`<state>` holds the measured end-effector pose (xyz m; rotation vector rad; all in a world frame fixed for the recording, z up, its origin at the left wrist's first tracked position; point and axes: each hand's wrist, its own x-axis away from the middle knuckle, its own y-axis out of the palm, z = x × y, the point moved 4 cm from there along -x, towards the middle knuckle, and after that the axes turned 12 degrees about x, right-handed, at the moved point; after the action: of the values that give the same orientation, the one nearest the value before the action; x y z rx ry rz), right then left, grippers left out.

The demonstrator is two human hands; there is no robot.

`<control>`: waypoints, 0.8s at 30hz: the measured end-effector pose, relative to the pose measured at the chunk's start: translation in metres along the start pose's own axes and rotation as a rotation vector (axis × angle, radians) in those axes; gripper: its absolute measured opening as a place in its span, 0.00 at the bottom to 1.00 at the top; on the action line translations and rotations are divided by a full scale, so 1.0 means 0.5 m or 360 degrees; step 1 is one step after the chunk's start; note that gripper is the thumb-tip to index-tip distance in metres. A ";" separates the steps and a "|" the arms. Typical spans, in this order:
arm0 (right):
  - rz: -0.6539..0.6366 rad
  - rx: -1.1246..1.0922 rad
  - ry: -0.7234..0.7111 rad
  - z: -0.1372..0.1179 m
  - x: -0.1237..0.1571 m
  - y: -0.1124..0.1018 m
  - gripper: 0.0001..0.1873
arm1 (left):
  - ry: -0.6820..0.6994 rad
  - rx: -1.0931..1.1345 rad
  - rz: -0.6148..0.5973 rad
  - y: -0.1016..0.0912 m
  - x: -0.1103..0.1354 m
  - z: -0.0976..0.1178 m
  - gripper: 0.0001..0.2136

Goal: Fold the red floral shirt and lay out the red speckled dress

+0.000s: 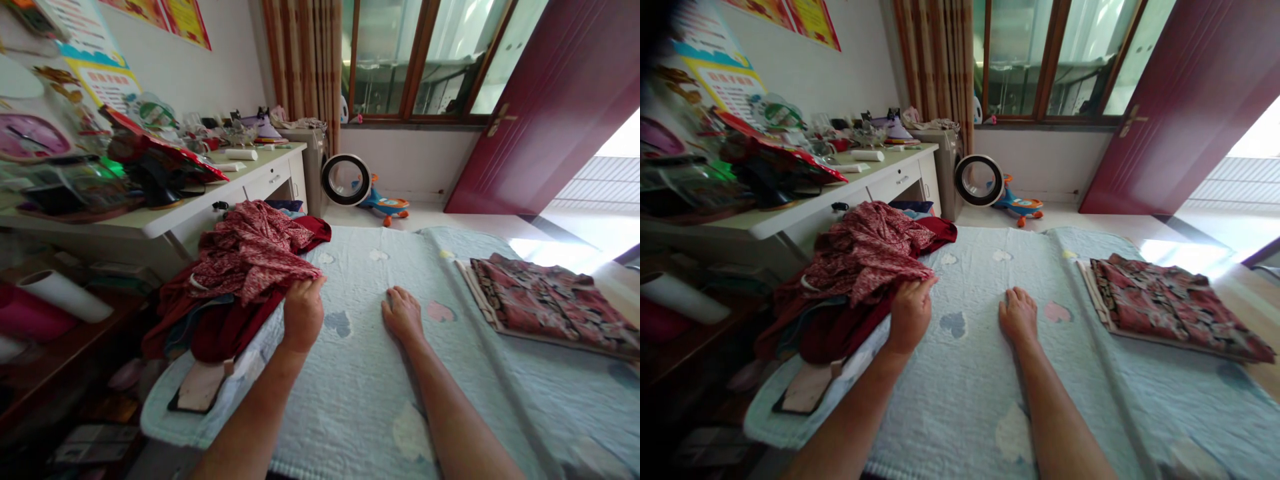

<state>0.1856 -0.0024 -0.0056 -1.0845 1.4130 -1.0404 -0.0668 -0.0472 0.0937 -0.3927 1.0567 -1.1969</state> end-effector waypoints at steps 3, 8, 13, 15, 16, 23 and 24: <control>0.0056 -0.0201 -0.0006 0.002 -0.001 -0.007 0.19 | 0.0193 0.0332 -0.0318 0.092 0.045 0.065 0.23; 0.0057 -0.0898 -0.0065 0.005 -0.001 -0.028 0.20 | 0.0438 0.0552 -0.0859 0.198 0.126 0.116 0.20; -0.0203 -0.1096 -0.0425 -0.028 0.013 -0.043 0.20 | 0.0560 0.0537 -0.0978 0.193 0.145 0.121 0.16; -0.0262 -0.0967 -0.0601 -0.045 0.023 -0.045 0.17 | 0.0630 0.0521 -0.1001 0.183 0.145 0.120 0.12; -0.0289 -0.0896 -0.0667 -0.053 0.028 -0.044 0.15 | 0.0668 0.0509 -0.1008 0.179 0.145 0.119 0.09; -0.0441 -0.0785 -0.0817 -0.079 0.045 -0.030 0.08 | 0.0725 0.0496 -0.0971 0.167 0.140 0.103 0.05; -0.0448 -0.0815 -0.0818 -0.078 0.044 -0.028 0.08 | 0.0710 0.0512 -0.0952 0.164 0.137 0.102 0.05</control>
<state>0.1464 -0.0253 0.0069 -1.8164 1.1402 -0.5222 0.0207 -0.0913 0.0270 -0.1916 1.1302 -2.0268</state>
